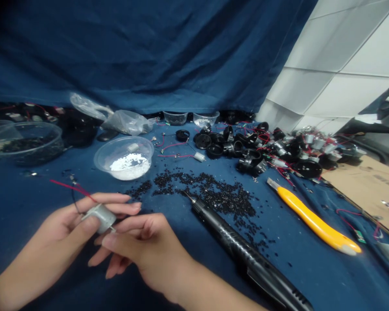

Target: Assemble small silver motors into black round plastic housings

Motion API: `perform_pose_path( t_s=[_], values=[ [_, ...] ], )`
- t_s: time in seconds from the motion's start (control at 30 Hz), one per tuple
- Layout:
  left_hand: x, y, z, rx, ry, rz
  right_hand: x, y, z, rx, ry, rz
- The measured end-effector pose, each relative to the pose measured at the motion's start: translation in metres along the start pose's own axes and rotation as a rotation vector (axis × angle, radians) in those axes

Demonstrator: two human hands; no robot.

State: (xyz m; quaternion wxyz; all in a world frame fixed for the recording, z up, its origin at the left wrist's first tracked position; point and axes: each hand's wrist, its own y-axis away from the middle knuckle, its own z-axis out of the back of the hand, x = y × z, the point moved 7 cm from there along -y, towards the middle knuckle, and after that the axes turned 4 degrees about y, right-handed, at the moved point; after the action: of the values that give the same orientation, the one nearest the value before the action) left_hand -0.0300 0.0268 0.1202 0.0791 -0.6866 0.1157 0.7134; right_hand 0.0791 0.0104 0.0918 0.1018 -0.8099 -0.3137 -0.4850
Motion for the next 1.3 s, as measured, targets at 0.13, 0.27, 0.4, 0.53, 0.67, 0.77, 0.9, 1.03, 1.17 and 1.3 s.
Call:
perform_pose_path(
  t_s=[0.13, 0.27, 0.4, 0.53, 0.67, 0.77, 0.9, 1.03, 1.17, 1.3],
  values=[
    [-0.005, 0.0, 0.0, 0.008, -0.046, -0.059, 0.003, 0.001, 0.0, -0.034, 0.025, -0.021],
    [-0.006, 0.0, -0.001, 0.005, -0.078, -0.088, 0.002, 0.0, 0.003, -0.061, 0.039, -0.023],
    [-0.006, -0.002, 0.003, -0.063, -0.193, -0.104, 0.0, -0.001, 0.009, -0.116, 0.041, -0.011],
    [-0.009, -0.005, 0.007, -0.09, -0.276, -0.168, 0.001, -0.001, 0.011, -0.142, 0.064, -0.02],
    [-0.016, -0.004, 0.011, -0.16, -0.338, -0.274, 0.001, -0.001, 0.008, -0.12, 0.084, -0.026],
    [-0.012, -0.004, 0.013, -0.147, -0.279, -0.201, -0.001, -0.001, 0.006, -0.085, 0.099, -0.036],
    [-0.003, -0.006, 0.009, -0.074, -0.181, -0.088, -0.008, 0.0, 0.003, 0.005, 0.012, -0.112],
    [0.0, -0.007, 0.008, -0.025, -0.107, -0.059, -0.01, 0.001, 0.003, 0.035, -0.12, -0.142],
    [0.0, -0.008, 0.008, -0.006, -0.057, -0.038, -0.007, 0.001, 0.003, 0.03, -0.117, -0.135],
    [0.001, -0.007, 0.008, -0.019, -0.061, -0.003, -0.008, 0.001, 0.0, 0.044, -0.142, -0.147]
  ],
)
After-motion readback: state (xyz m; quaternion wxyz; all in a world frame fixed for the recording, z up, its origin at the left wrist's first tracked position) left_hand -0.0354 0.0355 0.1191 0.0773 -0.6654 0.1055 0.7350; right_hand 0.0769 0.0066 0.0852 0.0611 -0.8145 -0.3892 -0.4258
